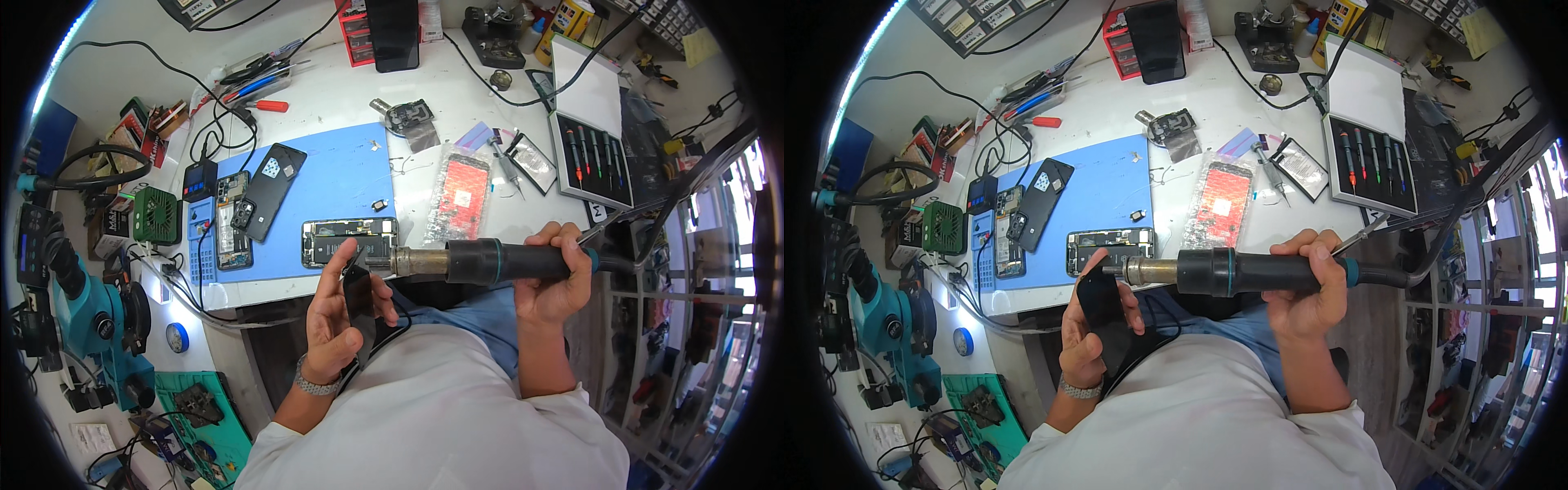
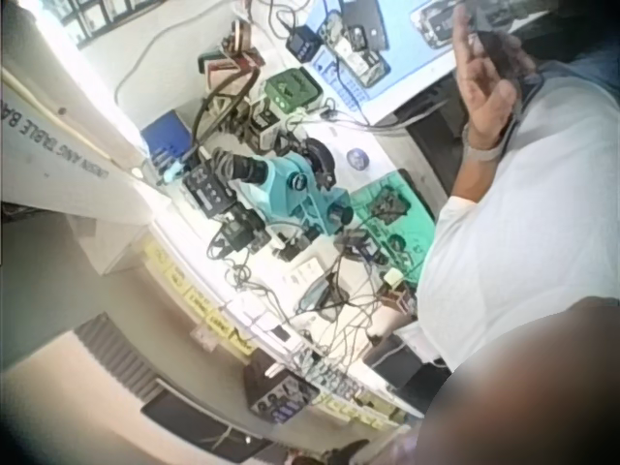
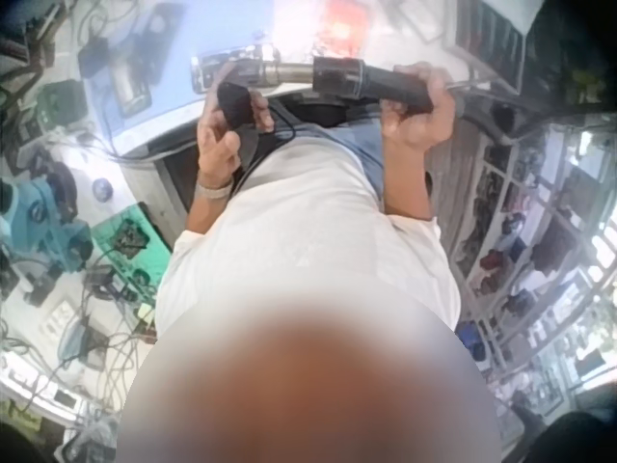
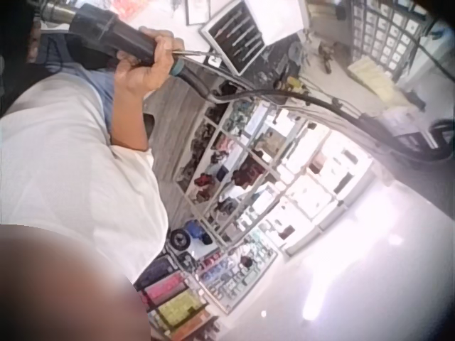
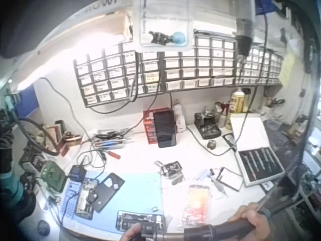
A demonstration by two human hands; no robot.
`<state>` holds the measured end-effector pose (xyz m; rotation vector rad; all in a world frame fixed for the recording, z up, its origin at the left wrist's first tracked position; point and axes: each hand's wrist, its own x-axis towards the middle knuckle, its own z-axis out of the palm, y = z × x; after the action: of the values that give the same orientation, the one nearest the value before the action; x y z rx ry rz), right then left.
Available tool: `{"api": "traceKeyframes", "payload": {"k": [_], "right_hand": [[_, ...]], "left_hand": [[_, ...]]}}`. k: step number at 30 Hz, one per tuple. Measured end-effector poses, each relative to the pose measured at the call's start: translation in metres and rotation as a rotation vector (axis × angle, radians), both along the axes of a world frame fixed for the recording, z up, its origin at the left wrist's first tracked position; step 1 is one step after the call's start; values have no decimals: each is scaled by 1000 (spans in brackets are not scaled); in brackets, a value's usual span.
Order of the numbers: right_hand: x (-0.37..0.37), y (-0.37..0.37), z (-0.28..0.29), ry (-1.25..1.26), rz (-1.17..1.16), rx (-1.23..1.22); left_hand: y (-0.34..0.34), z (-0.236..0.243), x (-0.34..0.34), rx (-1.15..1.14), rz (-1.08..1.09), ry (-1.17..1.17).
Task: The person disassembles a smartphone, removes internal components using tweezers, and uses a hot air gun to heat a small part. They then reassemble the device and test it by interacting with the screen.
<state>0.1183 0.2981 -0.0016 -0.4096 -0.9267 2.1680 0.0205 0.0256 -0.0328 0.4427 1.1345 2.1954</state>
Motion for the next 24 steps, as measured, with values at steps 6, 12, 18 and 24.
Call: {"api": "traceKeyframes", "payload": {"k": [6,12,18,24], "right_hand": [[0,0,-2,9,-6,11],[0,1,-4,57,25,-1],[-1,0,-3,32,-5,-27],[0,2,-7,19,21,-28]], "left_hand": [[0,2,-1,3,-5,-4],[-1,0,0,5,3,5],[0,3,0,-11,6,0],[1,6,2,-19,25,-17]]}}
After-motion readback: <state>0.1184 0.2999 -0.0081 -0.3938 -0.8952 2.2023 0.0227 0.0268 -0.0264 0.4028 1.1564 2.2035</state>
